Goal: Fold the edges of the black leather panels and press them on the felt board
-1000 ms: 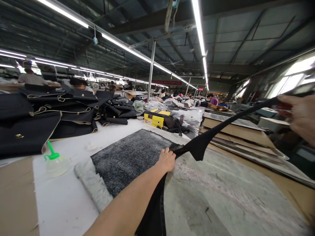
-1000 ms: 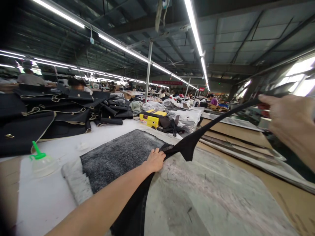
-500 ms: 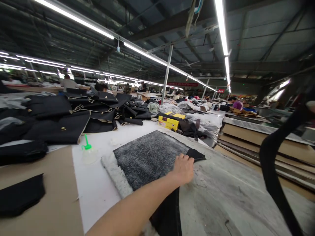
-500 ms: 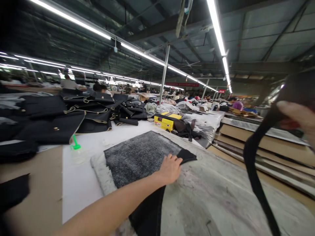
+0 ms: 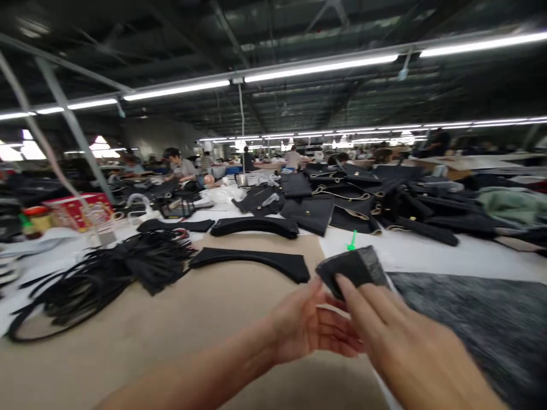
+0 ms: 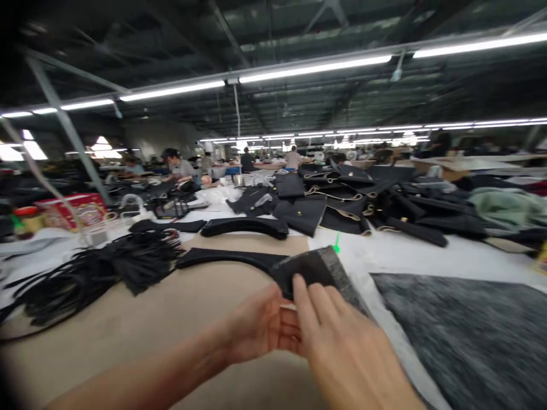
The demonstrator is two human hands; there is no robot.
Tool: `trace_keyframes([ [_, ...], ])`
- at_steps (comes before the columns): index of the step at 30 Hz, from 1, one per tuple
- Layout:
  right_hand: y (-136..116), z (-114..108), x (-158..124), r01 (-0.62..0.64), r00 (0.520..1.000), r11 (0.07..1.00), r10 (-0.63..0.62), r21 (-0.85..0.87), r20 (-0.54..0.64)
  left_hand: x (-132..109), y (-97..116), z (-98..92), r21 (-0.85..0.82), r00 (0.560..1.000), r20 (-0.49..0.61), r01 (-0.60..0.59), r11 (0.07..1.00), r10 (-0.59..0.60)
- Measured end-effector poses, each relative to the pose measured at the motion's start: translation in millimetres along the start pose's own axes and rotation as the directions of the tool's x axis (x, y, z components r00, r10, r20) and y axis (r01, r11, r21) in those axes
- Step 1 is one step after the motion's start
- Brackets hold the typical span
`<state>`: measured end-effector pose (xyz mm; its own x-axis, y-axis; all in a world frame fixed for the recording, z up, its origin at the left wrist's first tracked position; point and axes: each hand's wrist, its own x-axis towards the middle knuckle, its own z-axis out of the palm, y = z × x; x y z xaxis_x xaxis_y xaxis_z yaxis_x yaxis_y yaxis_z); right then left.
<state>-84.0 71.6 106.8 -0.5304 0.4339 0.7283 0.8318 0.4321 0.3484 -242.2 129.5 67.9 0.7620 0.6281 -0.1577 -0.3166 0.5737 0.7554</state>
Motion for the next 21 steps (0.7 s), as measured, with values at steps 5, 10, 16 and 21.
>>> trace_keyframes([
  [5, -148.7, 69.2, 57.9, 0.104, 0.994, 0.966, -0.098, 0.235, -0.039, -139.9, 7.8, -85.9, -0.078, 0.899, -0.417, -0.185, 0.98, 0.136],
  [10, -281.7, 104.4, 73.1, 0.087, 0.986, 0.862, -0.146, 0.5, 0.079, -253.2, -2.0, -144.3, -0.142, 0.731, -0.674, -0.266, 0.953, 0.104],
  [16, -328.6, 122.7, 60.3, 0.029, 0.979, 0.671, -0.167, 0.74, 0.113, -316.5, -2.6, -194.8, 0.062, 0.662, -0.732, -0.168, 0.984, 0.159],
  [21, -263.6, 141.2, 16.1, 0.074, 0.976, 0.807, -0.178, 0.586, 0.123, -319.6, -6.1, -219.4, 0.34, 0.589, -0.757, -0.019, 0.94, 0.285],
])
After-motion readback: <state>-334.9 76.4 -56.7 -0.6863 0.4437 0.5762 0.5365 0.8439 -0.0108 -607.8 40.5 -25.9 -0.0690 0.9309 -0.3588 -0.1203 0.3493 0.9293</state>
